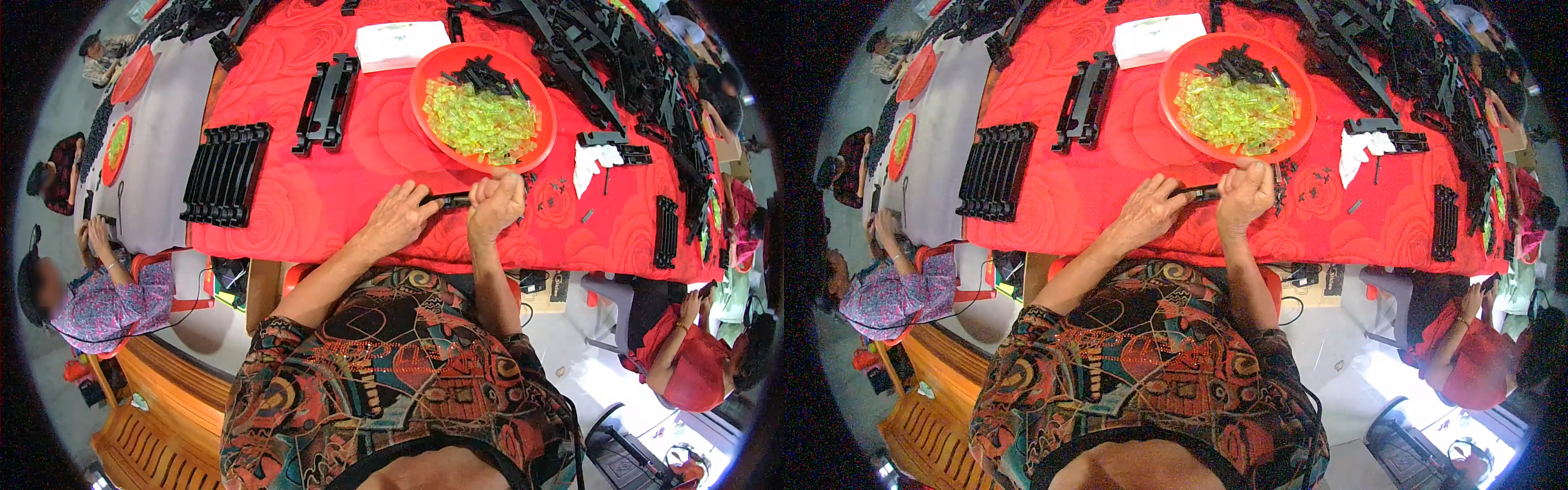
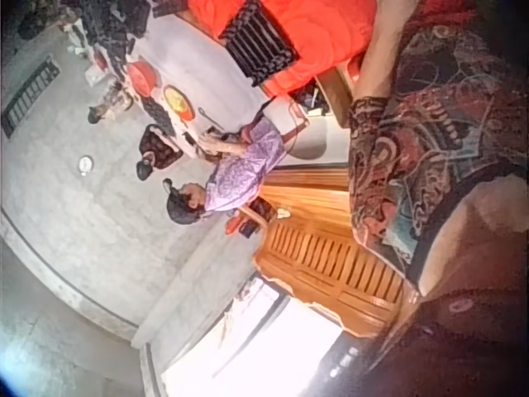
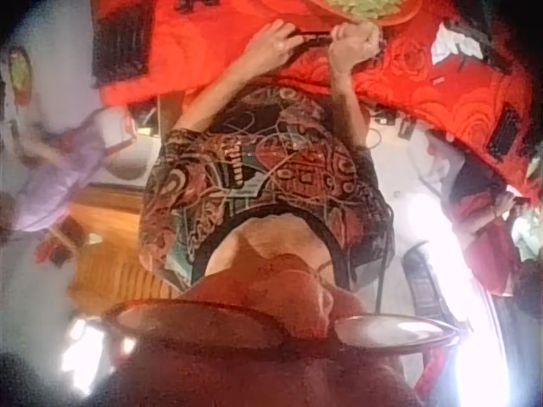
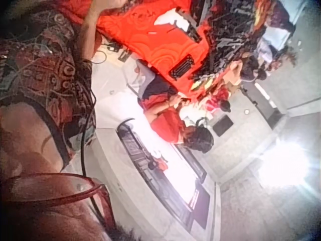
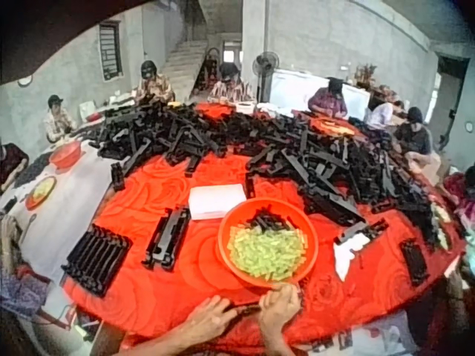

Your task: The recorder is assembling small plastic and metal components of what appears to be electronic or mechanical product housings.

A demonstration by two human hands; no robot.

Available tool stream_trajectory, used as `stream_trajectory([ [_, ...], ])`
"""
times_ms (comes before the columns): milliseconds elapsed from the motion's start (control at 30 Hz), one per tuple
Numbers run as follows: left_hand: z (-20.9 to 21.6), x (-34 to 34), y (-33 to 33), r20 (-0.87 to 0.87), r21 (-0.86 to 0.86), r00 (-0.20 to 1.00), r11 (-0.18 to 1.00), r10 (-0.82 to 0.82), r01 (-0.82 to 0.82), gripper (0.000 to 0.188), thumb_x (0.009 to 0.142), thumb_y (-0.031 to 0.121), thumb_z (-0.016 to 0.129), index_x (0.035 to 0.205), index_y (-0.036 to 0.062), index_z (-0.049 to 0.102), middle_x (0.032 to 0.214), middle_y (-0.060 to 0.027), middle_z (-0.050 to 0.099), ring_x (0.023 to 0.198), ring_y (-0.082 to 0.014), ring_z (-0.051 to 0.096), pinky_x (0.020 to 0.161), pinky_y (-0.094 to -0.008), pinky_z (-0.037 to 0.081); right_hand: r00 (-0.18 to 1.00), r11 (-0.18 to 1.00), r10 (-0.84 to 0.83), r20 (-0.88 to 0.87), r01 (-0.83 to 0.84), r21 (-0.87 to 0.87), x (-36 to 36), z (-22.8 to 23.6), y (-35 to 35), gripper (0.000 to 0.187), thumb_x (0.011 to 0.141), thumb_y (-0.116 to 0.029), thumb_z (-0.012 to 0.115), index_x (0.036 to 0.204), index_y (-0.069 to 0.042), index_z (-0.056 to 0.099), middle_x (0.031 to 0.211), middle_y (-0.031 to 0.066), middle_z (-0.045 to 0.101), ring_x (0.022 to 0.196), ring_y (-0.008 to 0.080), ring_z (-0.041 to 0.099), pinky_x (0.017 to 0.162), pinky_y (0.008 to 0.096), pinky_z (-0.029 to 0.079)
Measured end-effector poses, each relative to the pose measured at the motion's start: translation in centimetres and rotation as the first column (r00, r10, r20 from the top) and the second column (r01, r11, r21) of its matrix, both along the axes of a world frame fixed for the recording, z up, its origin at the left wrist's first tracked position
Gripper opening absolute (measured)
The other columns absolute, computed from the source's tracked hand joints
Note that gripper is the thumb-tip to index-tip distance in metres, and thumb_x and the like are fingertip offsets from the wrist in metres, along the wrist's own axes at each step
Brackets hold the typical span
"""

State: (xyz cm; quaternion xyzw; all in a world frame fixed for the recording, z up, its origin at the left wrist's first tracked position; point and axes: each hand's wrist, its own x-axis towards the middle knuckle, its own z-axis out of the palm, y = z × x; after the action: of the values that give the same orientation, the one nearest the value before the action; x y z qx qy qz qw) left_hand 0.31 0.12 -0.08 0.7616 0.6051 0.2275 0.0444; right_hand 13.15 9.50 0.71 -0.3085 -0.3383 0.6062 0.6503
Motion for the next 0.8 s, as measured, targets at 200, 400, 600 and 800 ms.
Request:
stream_trajectory([
  [200,-0.4,0.1,-0.1,0.017,0.054,1.0,0.999,-0.001,0.0,0.032,0.072,0.003,0.061,0.104,0.007,0.064,0.093,-0.0094,0.053,0.084,-0.0273,0.051,0.072,-0.0371,0.048,0.999,1.0,0.024,-0.045,-0.023,0.01,0.2,-0.4,-0.3,0.028,0.1,-0.02,0.037,0.084,0.0,0.047,0.051,-0.0047,0.025,0.039,0.0042,0.022,0.035,0.023,0.022],
  [400,-0.6,0.1,-0.3,0.026,0.009,1.0,1.0,0.002,-0.002,0.032,0.077,0.006,0.057,0.108,0.0077,0.063,0.093,-0.0114,0.051,0.088,-0.0293,0.051,0.073,-0.0395,0.048,0.996,0.998,0.055,-0.073,-0.053,0.02,-0.3,-0.5,-0.8,0.028,0.1,-0.019,0.037,0.084,0.001,0.048,0.05,-0.0046,0.025,0.039,0.0044,0.022,0.035,0.0232,0.022],
  [600,0.1,0.4,-0.3,-0.009,0.03,1.0,1.0,0.002,-0.002,0.032,0.075,0.005,0.058,0.106,0.0068,0.062,0.097,-0.0119,0.053,0.088,-0.0292,0.051,0.075,-0.0388,0.048,1.0,1.0,-0.006,-0.03,0.005,-0.013,0.0,-0.7,-0.3,0.028,0.1,-0.019,0.038,0.085,0.001,0.049,0.05,-0.0041,0.026,0.038,0.0045,0.024,0.035,0.0229,0.023],
  [800,-0.4,0.1,-0.5,0.011,0.101,1.0,0.995,-0.008,0.007,0.03,0.073,0.001,0.06,0.103,0.0028,0.062,0.102,-0.0139,0.056,0.087,-0.0302,0.054,0.079,-0.0386,0.048,0.996,0.999,-0.047,0.075,0.049,-0.023,-0.9,-0.6,-0.4,0.029,0.101,-0.023,0.038,0.087,0.001,0.047,0.05,-0.0047,0.023,0.037,0.0052,0.022,0.034,0.0232,0.023],
])
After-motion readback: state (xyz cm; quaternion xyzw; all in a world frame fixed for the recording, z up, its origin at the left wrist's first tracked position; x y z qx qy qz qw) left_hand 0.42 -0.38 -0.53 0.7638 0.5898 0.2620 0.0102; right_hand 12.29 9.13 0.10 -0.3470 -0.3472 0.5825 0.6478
